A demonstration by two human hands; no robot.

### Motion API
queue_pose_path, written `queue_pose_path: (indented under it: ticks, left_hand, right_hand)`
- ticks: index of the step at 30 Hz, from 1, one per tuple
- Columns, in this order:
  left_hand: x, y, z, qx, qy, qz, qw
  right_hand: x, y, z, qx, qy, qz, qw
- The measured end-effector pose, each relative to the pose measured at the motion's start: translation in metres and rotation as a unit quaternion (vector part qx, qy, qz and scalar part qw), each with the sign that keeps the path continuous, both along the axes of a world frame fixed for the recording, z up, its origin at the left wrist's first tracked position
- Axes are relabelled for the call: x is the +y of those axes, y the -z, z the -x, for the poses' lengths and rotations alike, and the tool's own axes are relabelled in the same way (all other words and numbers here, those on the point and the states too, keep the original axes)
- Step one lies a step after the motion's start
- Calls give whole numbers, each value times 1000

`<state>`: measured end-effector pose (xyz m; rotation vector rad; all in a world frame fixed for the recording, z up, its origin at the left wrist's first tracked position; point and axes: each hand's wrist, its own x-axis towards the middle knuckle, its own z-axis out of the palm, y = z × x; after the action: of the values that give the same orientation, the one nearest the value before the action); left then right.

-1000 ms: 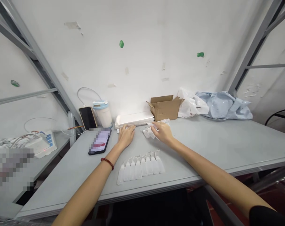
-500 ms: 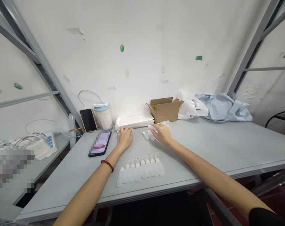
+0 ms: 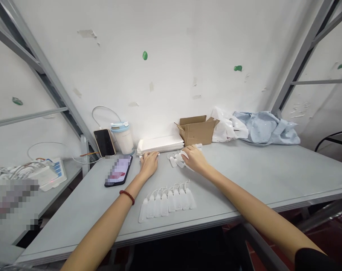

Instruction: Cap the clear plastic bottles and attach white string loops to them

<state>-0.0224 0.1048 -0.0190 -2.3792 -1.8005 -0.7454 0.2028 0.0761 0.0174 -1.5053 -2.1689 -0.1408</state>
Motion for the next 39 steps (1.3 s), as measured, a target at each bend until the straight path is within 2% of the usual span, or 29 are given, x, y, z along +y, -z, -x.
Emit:
queue_pose_path:
  ticks: [3,5,7,9,10,13,21,26,29,32,37,39]
  left_hand:
    - [-1,-1,0,-7,5,2,1000]
    - [-2,-1,-1,-10,12,2,1000]
    - [-3,-1,-3,-12,17,2,1000]
    - [-3,-1,-5,-14,18,4,1000]
    - [-3,0,-5,-15,17,7,1000]
    - [-2,1,-6,-17,15,16,1000]
    - [0,0,-6,-14,42,29,999]
    - [-3,-3,-9,-29,128,43,990]
    - [-5,-6,-11,-35,163,58,984]
    - [-6,-9,-10,-41,175,71,981]
    - [-5,-16,-3,-53,176,103,978]
    - [-7,-19,0,-58,172,115,977]
  right_hand:
    - [-14,-13,-2,75,-25,16,997]
    - [-28,-25,-4,138,-79,103,982]
    - [-40,-36,-7,151,-161,222,950]
    - [-49,-43,-11,100,-245,350,899]
    - [-52,-45,-12,63,-266,398,875]
    - [-56,-46,-16,-23,-272,473,838]
    - [-62,-44,-7,-94,-233,542,802]
    - [-64,-44,-3,-107,-211,552,800]
    - [-61,-41,-5,-106,-213,525,817]
    - [-57,-38,-7,-115,-194,475,851]
    - [-51,-35,-10,-129,-175,447,868]
    - [-50,-35,-9,-137,-167,408,887]
